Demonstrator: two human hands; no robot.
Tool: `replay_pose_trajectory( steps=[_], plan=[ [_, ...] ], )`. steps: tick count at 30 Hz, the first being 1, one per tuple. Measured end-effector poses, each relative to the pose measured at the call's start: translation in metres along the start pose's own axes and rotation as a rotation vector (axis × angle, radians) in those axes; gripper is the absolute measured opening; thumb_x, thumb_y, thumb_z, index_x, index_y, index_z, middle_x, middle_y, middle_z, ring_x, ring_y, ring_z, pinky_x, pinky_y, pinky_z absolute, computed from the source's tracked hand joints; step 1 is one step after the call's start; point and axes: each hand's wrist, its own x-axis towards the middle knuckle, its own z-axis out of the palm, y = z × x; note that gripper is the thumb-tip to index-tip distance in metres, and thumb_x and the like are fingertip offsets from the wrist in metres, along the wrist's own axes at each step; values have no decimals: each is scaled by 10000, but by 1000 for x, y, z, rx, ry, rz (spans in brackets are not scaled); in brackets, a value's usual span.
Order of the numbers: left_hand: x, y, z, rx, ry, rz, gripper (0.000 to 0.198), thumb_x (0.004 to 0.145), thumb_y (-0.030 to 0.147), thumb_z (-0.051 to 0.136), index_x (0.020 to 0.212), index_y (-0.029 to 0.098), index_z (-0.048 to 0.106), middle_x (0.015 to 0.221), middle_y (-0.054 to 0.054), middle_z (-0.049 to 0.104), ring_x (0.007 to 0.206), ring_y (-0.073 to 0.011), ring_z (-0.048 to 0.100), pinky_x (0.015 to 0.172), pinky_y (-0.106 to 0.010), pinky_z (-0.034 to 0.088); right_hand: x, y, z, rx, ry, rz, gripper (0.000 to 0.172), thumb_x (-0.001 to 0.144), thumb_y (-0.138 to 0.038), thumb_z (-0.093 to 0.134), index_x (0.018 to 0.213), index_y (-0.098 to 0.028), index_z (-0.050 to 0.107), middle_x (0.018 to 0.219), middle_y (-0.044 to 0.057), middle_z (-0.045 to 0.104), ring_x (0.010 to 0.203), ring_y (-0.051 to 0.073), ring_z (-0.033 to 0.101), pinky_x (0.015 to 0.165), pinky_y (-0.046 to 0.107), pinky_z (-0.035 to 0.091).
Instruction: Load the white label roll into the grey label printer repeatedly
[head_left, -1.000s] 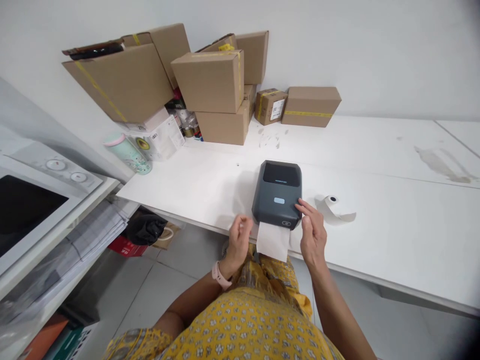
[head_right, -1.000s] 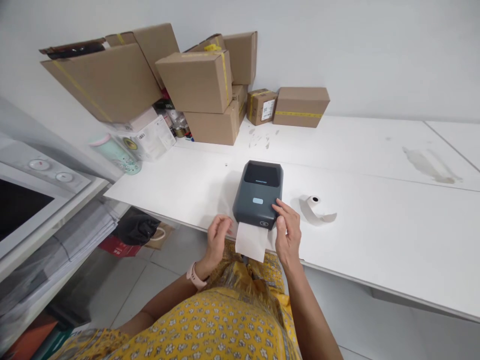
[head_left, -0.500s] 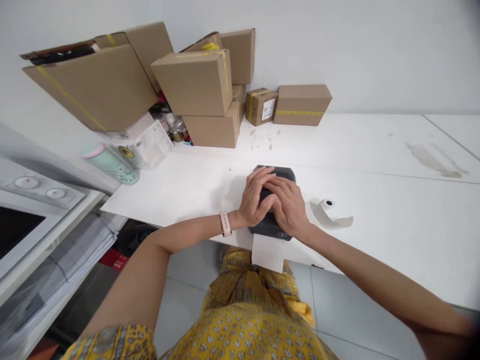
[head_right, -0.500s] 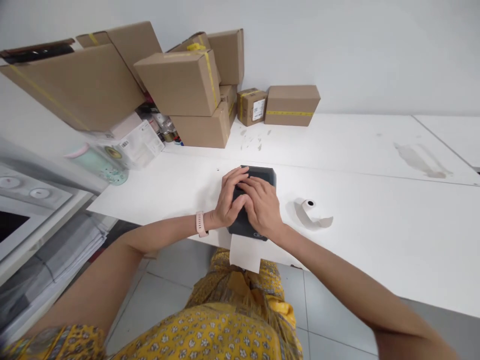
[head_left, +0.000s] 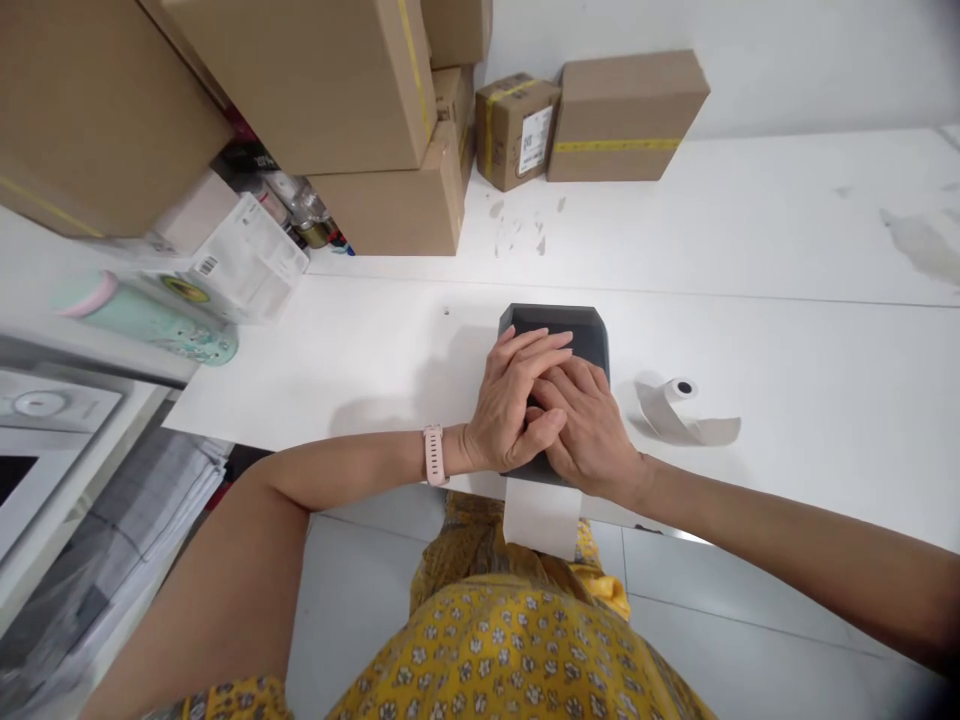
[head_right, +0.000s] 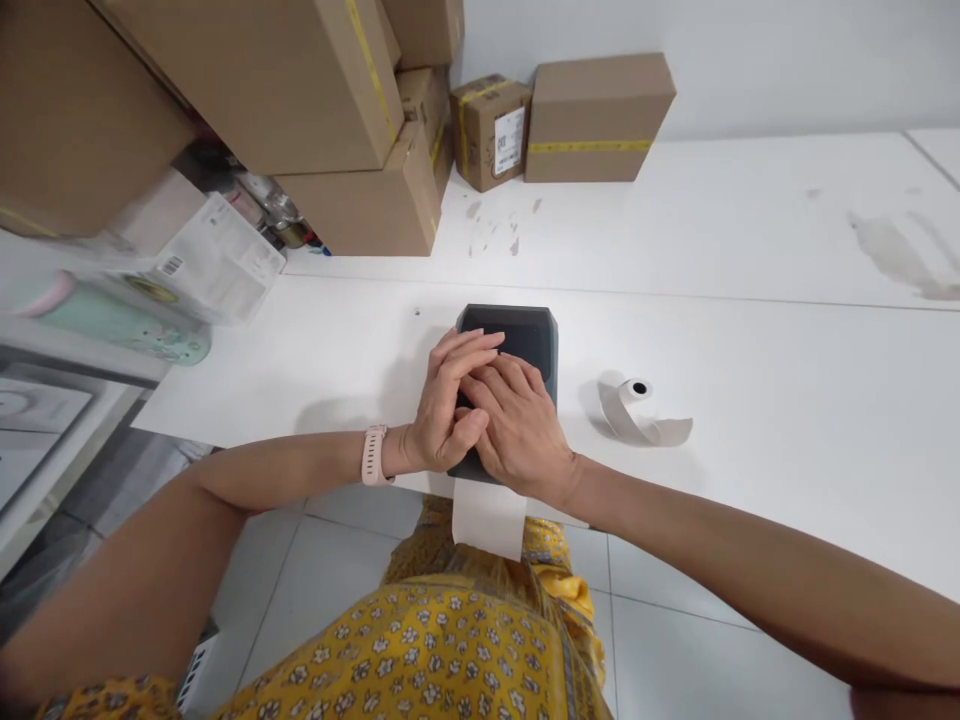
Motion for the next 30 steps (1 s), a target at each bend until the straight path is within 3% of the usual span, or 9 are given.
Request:
replay_pose_trajectory(
  steps=[3,5,8,10,11,13,16,24,30],
  plan=[
    [0,0,2,10,39,-34,523,990,534,289,1346,182,440,1371,-140,559,1352,-265,446,1171,-541,307,-2,3,0,56,97,46,358,996,-296,347,1255,-185,568,1255,132,632,1243,300,496,1008,510,406],
    [-13,8,1,5,161,-127,496,995,530,309,1337,194,437,1384,-141,529,1350,-263,438,1161,-521,319,-11,1,0,102,275,135,362,1007,-281,349,1300,-228,555,1285,105,627,1276,281,503,1053,513,400],
    [-58,38,1,-72,456,-400,413,1002,481,366,1305,213,443,1339,-134,502,1290,-252,469,1106,-464,376,-42,-13,8,125,640,404,381,1023,-296,322,1315,-262,566,1287,94,613,1265,279,523,1073,543,395],
    [-97,65,4,-174,542,-651,324,997,468,408,1185,220,498,1155,-99,554,1089,-218,557,971,-397,464,-70,-25,17,161,744,576,396,1026,-324,322,1333,-253,561,1291,106,604,1244,287,533,1056,562,408],
    [-115,77,6,-262,520,-796,292,995,474,416,1102,224,522,1028,-66,568,924,-186,574,854,-351,495,-83,-31,23,191,725,621,402,1024,-336,330,1347,-253,556,1304,108,600,1248,289,531,1054,566,409],
    [-141,95,12,-495,330,-1038,332,983,518,427,952,215,559,810,-10,544,680,-137,505,660,-289,466,-105,-39,31,225,619,605,413,1022,-344,334,1363,-265,553,1362,103,576,1294,290,499,1080,573,384],
    [-151,106,19,-778,89,-1207,404,877,582,589,886,178,604,732,9,547,616,-109,462,573,-250,402,-118,-44,34,196,453,471,428,1025,-332,314,1381,-293,549,1481,84,490,1374,284,425,1126,576,334],
    [-133,107,19,-1028,143,-1272,474,687,531,793,858,103,684,720,-29,634,641,-125,527,632,-266,416,-113,-43,31,94,448,362,432,1023,-274,327,1396,-295,543,1475,95,498,1329,271,473,1077,551,391],
    [-146,97,26,-792,52,-1220,470,758,587,704,783,121,645,618,22,518,573,-92,414,556,-240,319,-93,-41,19,-23,450,344,289,992,-269,442,1122,-252,700,1282,95,644,1306,291,487,1062,551,399]
  ],
)
